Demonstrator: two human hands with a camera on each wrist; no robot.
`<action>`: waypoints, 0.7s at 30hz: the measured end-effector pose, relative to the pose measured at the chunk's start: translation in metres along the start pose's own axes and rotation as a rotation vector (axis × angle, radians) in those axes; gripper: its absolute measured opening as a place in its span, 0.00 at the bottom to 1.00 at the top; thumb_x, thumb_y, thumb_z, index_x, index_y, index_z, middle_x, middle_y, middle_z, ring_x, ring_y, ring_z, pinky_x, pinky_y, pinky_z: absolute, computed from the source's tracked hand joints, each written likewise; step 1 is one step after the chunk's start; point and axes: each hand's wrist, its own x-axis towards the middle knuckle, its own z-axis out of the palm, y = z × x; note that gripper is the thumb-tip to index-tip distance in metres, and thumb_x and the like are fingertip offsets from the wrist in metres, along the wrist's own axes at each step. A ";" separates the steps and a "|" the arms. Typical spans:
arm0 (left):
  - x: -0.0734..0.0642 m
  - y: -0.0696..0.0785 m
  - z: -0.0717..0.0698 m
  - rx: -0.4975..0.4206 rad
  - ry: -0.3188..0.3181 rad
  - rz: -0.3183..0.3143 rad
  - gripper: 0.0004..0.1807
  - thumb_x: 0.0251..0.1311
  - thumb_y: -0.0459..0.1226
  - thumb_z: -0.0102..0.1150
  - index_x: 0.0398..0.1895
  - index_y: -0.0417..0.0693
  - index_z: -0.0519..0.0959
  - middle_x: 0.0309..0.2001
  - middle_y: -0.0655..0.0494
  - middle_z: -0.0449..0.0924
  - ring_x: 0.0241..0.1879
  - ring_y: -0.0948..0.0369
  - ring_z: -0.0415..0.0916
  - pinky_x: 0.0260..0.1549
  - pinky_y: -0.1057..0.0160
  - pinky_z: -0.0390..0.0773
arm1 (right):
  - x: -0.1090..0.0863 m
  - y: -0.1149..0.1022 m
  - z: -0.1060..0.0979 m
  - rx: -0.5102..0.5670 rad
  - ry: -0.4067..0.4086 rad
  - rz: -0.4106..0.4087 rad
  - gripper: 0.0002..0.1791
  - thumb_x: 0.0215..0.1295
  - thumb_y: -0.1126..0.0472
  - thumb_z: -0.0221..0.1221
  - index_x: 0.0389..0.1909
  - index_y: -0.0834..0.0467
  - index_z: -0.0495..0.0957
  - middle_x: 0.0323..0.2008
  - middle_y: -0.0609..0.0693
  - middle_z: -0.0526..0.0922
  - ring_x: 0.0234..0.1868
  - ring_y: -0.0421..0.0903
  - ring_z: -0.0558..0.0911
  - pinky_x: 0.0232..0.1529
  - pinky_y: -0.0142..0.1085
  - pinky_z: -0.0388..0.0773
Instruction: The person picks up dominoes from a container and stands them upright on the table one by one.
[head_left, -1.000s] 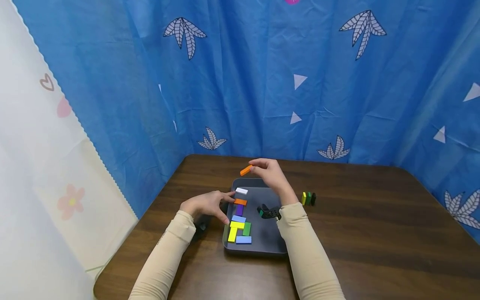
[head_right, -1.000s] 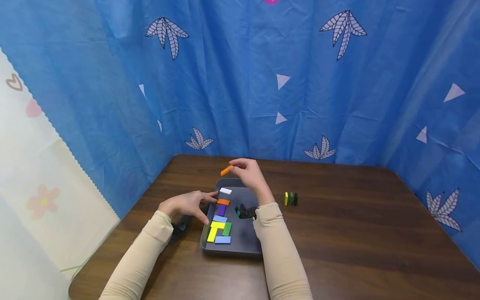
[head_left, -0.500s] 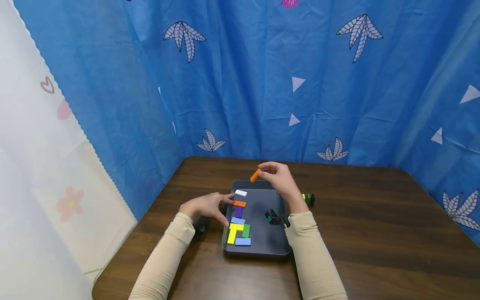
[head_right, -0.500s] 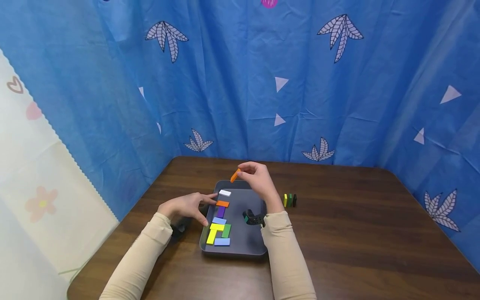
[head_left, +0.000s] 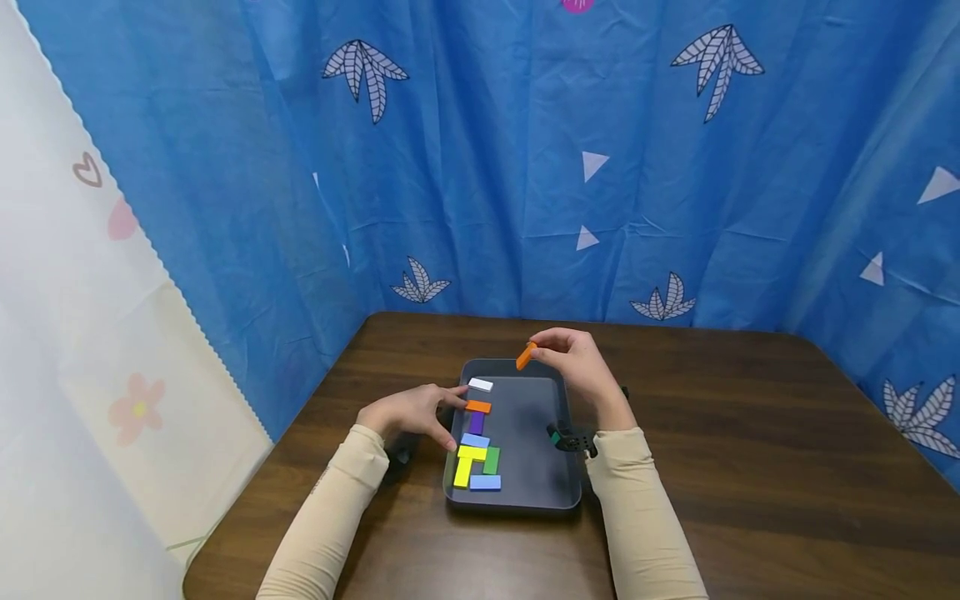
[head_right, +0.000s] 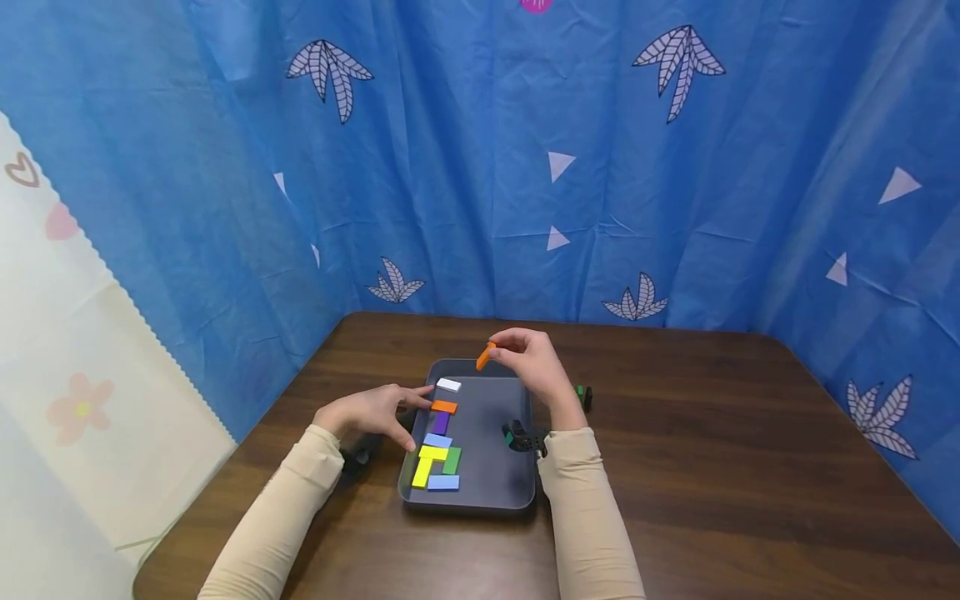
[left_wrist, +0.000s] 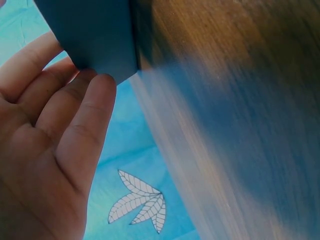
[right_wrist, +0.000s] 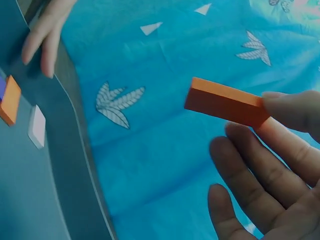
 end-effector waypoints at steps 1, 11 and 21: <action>0.000 0.000 0.000 -0.001 -0.003 0.001 0.45 0.42 0.50 0.81 0.68 0.51 0.75 0.79 0.63 0.54 0.79 0.49 0.50 0.72 0.40 0.61 | -0.001 0.000 -0.003 -0.005 -0.002 -0.003 0.15 0.69 0.63 0.62 0.53 0.66 0.81 0.50 0.62 0.85 0.48 0.51 0.82 0.51 0.37 0.82; 0.000 0.001 0.000 -0.028 -0.012 -0.027 0.46 0.41 0.48 0.82 0.69 0.53 0.74 0.80 0.65 0.53 0.79 0.48 0.48 0.70 0.40 0.64 | -0.018 0.001 -0.046 -0.087 0.052 0.000 0.19 0.70 0.59 0.62 0.55 0.68 0.79 0.50 0.64 0.84 0.45 0.49 0.82 0.45 0.32 0.82; -0.001 0.002 0.001 -0.023 -0.013 -0.026 0.45 0.43 0.48 0.81 0.69 0.52 0.74 0.80 0.63 0.52 0.79 0.47 0.48 0.70 0.39 0.63 | -0.034 0.001 -0.072 -0.142 0.045 0.079 0.17 0.71 0.57 0.61 0.55 0.64 0.79 0.51 0.63 0.84 0.46 0.51 0.81 0.43 0.38 0.83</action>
